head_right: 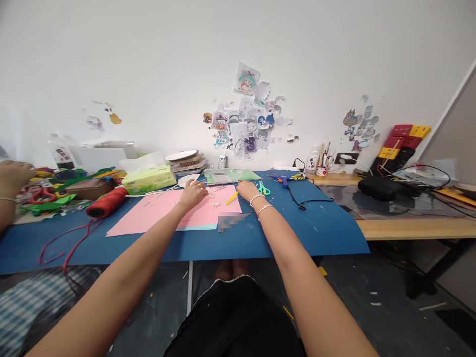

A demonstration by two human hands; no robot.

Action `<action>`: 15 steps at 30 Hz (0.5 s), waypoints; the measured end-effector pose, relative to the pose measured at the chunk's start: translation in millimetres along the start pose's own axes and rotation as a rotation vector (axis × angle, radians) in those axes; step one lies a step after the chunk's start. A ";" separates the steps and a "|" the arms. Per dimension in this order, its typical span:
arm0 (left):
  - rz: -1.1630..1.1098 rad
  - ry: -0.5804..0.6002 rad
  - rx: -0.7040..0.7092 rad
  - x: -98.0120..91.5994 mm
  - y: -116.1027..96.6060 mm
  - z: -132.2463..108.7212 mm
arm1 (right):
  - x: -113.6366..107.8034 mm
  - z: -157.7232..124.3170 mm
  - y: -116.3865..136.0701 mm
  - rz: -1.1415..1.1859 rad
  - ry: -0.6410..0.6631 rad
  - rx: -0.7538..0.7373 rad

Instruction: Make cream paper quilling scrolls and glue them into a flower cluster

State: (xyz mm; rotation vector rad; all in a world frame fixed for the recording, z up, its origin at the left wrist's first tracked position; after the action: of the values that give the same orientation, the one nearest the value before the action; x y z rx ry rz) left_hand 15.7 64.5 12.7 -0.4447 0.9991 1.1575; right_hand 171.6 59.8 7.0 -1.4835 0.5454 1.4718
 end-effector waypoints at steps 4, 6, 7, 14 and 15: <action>0.017 -0.081 0.035 -5.9 -2.9 2.1 | -0.8 0.8 0.2 -0.035 0.058 0.016; 0.020 -0.117 0.045 -5.9 -4.4 4.8 | 0.1 2.7 -0.4 -0.047 0.084 0.022; 0.020 -0.133 0.049 -5.4 -5.0 6.1 | 0.9 3.6 -0.8 -0.053 0.095 0.025; 0.017 -0.205 0.092 -1.1 -10.7 9.4 | 9.1 2.6 -7.4 -0.095 0.136 0.046; 0.019 -0.208 0.098 -0.5 -11.8 9.1 | 10.1 1.8 -8.4 -0.100 0.139 0.049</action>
State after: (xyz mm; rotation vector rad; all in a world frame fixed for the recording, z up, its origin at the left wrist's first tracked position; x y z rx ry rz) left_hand 30.2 66.5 15.6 -0.2323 0.8756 1.1409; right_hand 179.5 68.2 0.4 -1.5602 0.5780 1.2765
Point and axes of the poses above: each hand's wrist, its own z-axis towards the middle knuckle, its own x-axis out of the palm, y = z × x, the point moved 7 cm from there along z, towards the middle knuckle, and after that the axes turned 9 degrees about -x, right-handed, at the moved point
